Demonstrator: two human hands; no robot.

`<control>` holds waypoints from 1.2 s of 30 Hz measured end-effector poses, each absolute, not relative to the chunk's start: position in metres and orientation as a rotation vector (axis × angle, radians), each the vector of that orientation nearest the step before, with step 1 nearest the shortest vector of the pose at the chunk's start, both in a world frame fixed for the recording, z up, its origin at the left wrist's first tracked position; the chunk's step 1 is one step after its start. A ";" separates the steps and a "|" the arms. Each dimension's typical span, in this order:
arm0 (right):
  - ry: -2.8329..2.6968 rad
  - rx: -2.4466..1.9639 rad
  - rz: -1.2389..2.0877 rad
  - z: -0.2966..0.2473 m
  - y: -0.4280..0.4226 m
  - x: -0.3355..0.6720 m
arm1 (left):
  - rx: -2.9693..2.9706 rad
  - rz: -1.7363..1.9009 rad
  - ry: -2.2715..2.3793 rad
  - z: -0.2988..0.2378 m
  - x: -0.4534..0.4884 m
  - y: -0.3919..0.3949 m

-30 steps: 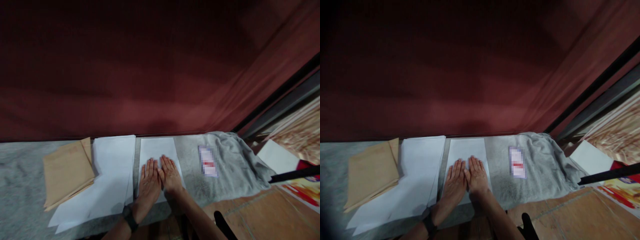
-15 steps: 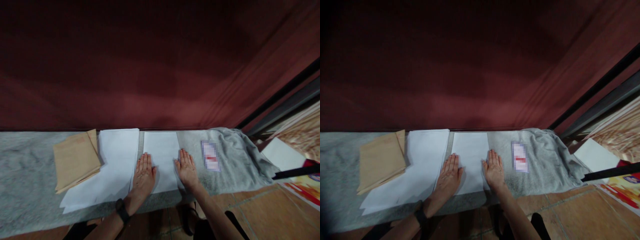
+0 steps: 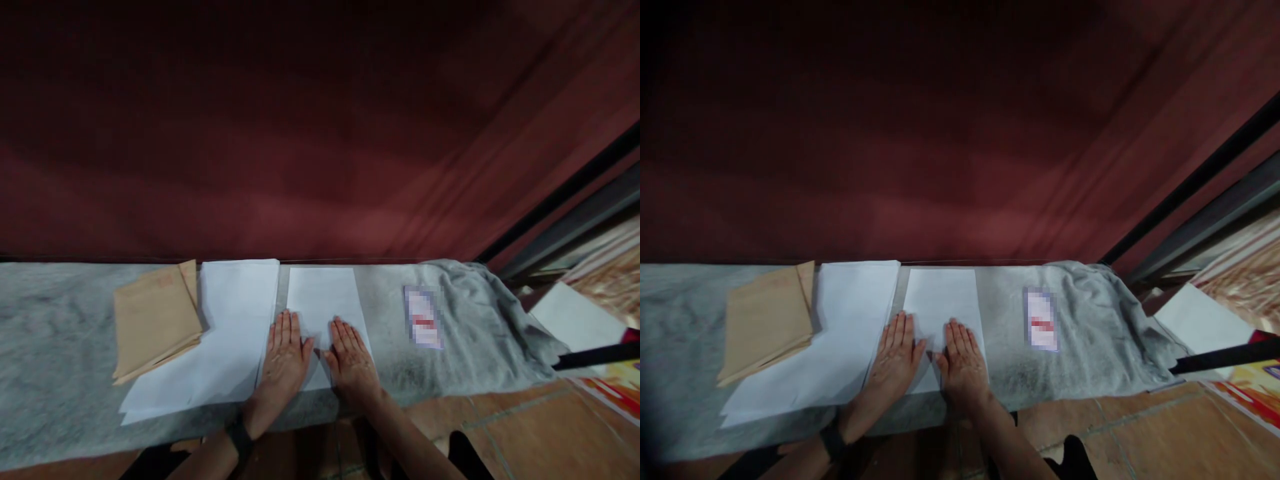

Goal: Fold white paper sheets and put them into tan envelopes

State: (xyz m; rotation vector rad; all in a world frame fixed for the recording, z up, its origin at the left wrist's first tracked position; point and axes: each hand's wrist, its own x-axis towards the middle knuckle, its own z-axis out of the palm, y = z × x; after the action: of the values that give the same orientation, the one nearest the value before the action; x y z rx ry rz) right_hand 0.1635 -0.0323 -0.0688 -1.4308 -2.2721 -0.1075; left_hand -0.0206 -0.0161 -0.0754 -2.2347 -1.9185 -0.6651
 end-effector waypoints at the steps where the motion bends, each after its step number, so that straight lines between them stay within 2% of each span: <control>1: -2.269 -1.441 -0.113 -0.069 -0.032 0.166 | -2.218 -0.681 -1.922 -0.077 -0.025 -0.015; 7: -2.257 -1.451 -0.133 -0.067 -0.032 0.171 | -2.205 -0.691 -1.983 -0.079 -0.036 -0.008; 15: -2.200 -1.444 -0.214 -0.077 -0.027 0.165 | -2.309 -0.698 -2.060 -0.072 -0.003 0.041; 21: -2.163 -1.512 -0.216 -0.083 -0.024 0.178 | -2.132 -0.717 -2.096 -0.082 -0.033 0.060; 29: -1.998 -1.786 0.043 -0.051 0.004 0.193 | -2.332 -0.843 -1.888 -0.071 -0.008 0.064; 36: -1.918 -1.596 0.274 -0.031 0.069 0.149 | -2.491 -0.604 -1.783 -0.055 0.013 0.088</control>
State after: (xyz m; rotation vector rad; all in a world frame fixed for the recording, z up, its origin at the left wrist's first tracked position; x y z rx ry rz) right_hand 0.1486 0.0695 -0.0309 -1.5955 -1.9183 0.2738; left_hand 0.0130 0.0884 -0.0553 -2.4906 -1.7835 -0.6043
